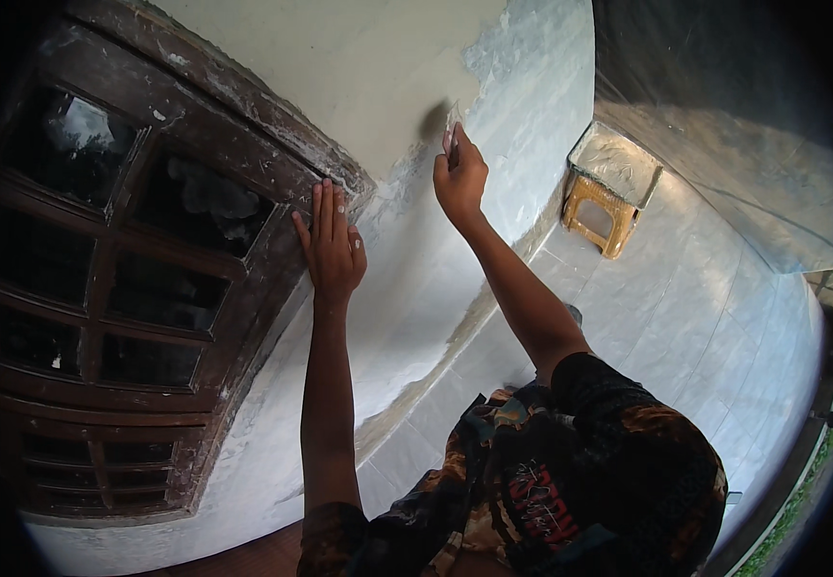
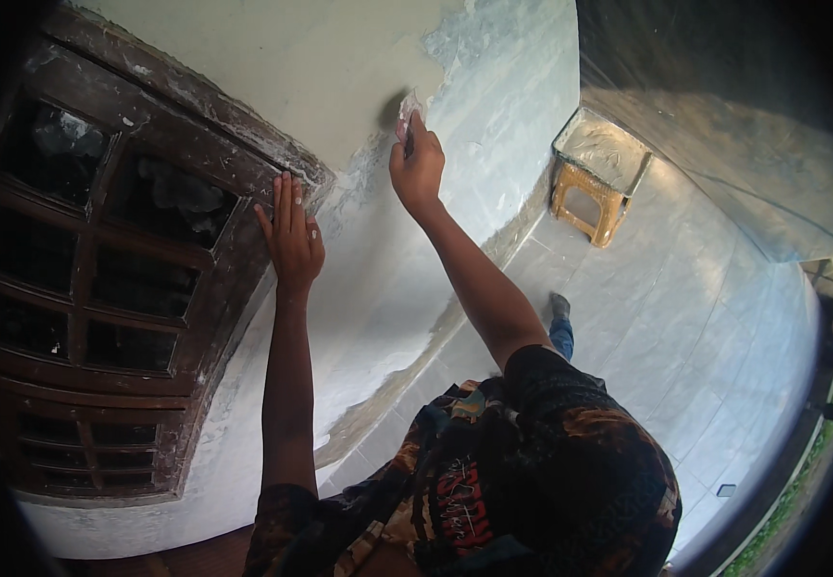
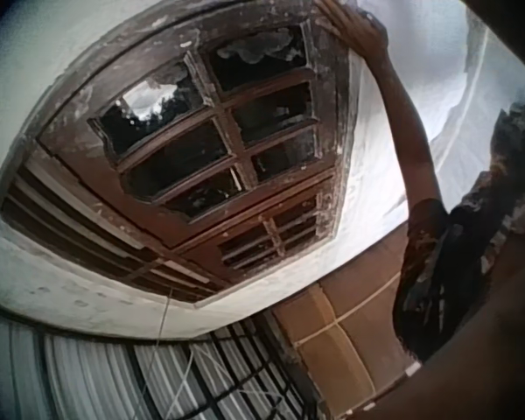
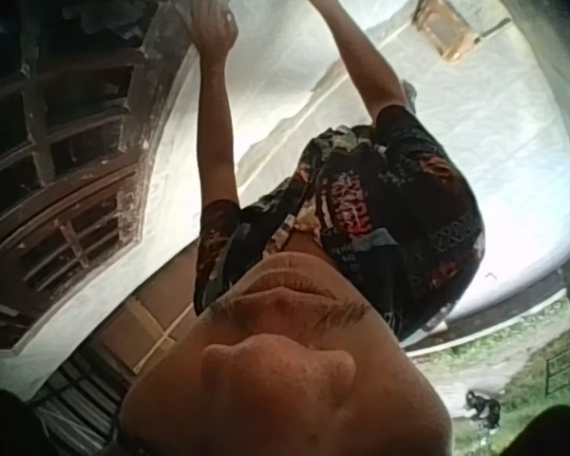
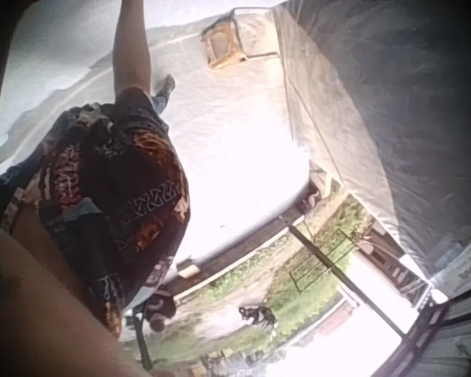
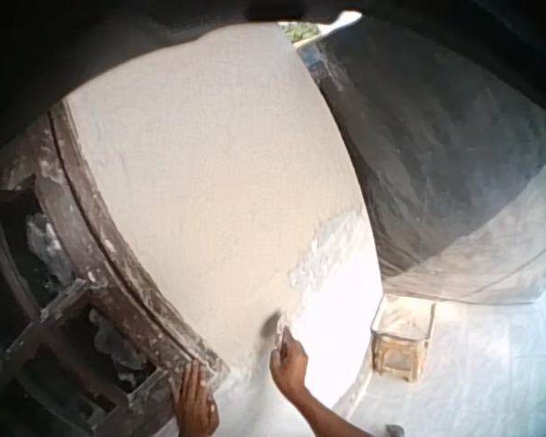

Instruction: The person applies wall putty to a wall surface near a window frame using a scraper.

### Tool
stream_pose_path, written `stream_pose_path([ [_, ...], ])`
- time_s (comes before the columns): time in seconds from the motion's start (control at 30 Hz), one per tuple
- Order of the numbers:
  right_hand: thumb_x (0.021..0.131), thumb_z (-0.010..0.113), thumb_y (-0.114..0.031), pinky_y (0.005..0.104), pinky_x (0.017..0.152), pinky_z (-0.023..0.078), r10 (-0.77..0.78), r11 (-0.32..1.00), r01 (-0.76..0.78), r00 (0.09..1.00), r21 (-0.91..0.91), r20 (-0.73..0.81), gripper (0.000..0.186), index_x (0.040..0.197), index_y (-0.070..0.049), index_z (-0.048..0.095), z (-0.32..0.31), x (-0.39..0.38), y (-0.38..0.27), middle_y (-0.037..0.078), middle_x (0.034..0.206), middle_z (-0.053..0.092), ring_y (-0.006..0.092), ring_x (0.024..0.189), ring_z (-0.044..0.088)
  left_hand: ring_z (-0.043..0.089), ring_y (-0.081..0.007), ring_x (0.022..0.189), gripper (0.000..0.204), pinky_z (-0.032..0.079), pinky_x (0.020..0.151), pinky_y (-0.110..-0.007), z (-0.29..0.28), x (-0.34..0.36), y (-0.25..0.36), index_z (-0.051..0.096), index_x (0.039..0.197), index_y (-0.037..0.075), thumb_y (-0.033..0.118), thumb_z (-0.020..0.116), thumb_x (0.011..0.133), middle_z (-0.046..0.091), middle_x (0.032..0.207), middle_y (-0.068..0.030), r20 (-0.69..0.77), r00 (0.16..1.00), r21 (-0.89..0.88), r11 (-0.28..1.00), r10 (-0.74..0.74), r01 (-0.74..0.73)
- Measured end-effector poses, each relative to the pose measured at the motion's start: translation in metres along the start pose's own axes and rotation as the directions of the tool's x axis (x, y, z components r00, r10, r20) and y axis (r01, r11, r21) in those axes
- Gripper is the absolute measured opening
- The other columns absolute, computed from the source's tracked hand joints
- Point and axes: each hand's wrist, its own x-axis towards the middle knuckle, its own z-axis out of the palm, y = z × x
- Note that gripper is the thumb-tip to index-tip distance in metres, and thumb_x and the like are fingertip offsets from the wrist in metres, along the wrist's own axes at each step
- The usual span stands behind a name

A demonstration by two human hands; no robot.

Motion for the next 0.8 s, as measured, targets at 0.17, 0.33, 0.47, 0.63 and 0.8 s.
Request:
stream_pose_path([
  [0.17,0.079,0.063,0.001,0.0455,0.069,0.050,-0.076,0.993,0.090,0.983,-0.078,0.168,0.056,0.132,0.009,0.046,0.024,-0.044,-0.003,0.024,0.087,0.059,0.0390,0.078,0.059,0.021,-0.0313,0.149,0.057,0.002,0.116,-0.062,-0.001,-0.007,-0.006,0.035,0.146,-0.005,0.018,0.032,0.095,0.030,0.157,-0.0172,-0.023,1.000,-0.024,1.000,0.002,-0.003],
  [0.33,0.079,0.062,0.001,0.0448,0.069,0.052,-0.097,0.995,0.084,0.925,0.049,0.368,0.055,0.132,0.004,0.050,0.000,-0.113,-0.039,0.019,0.083,0.058,0.0363,0.076,0.061,0.022,-0.0309,0.149,0.057,0.002,0.116,-0.062,-0.008,-0.018,-0.013,0.035,0.146,-0.005,0.017,0.035,0.093,0.031,0.157,-0.0170,-0.031,0.999,-0.029,1.000,-0.011,0.010],
  [0.47,0.079,0.058,0.004,0.0347,0.067,0.051,-0.011,1.000,0.009,0.994,0.016,0.105,0.049,0.128,0.007,0.056,-0.006,-0.046,-0.022,0.017,0.087,0.064,0.0256,0.072,0.063,0.023,-0.0301,0.149,0.058,0.001,0.117,-0.062,-0.016,-0.023,-0.018,0.035,0.146,-0.005,0.016,0.035,0.093,0.031,0.157,-0.0162,-0.039,0.999,-0.037,0.999,0.005,-0.007],
  [0.63,0.079,0.062,0.003,0.0385,0.065,0.051,-0.137,0.980,0.139,0.990,-0.144,0.027,0.048,0.126,0.010,0.054,0.027,-0.030,-0.002,0.019,0.080,0.062,0.0308,0.072,0.062,0.023,-0.0283,0.149,0.058,0.001,0.117,-0.062,-0.014,-0.020,-0.015,0.035,0.147,-0.003,0.016,0.035,0.093,0.031,0.157,-0.0149,-0.015,1.000,-0.014,1.000,-0.002,0.002],
  [0.8,0.078,0.062,0.005,0.0420,0.067,0.050,-0.179,0.983,0.182,0.976,-0.012,0.126,0.052,0.128,0.012,0.049,0.042,-0.097,-0.032,0.021,0.083,0.060,0.0354,0.075,0.059,0.023,-0.0283,0.149,0.058,0.002,0.117,-0.062,-0.017,-0.022,-0.015,0.036,0.147,-0.002,0.014,0.036,0.092,0.032,0.157,-0.0147,-0.037,0.999,-0.017,1.000,-0.011,0.010],
])
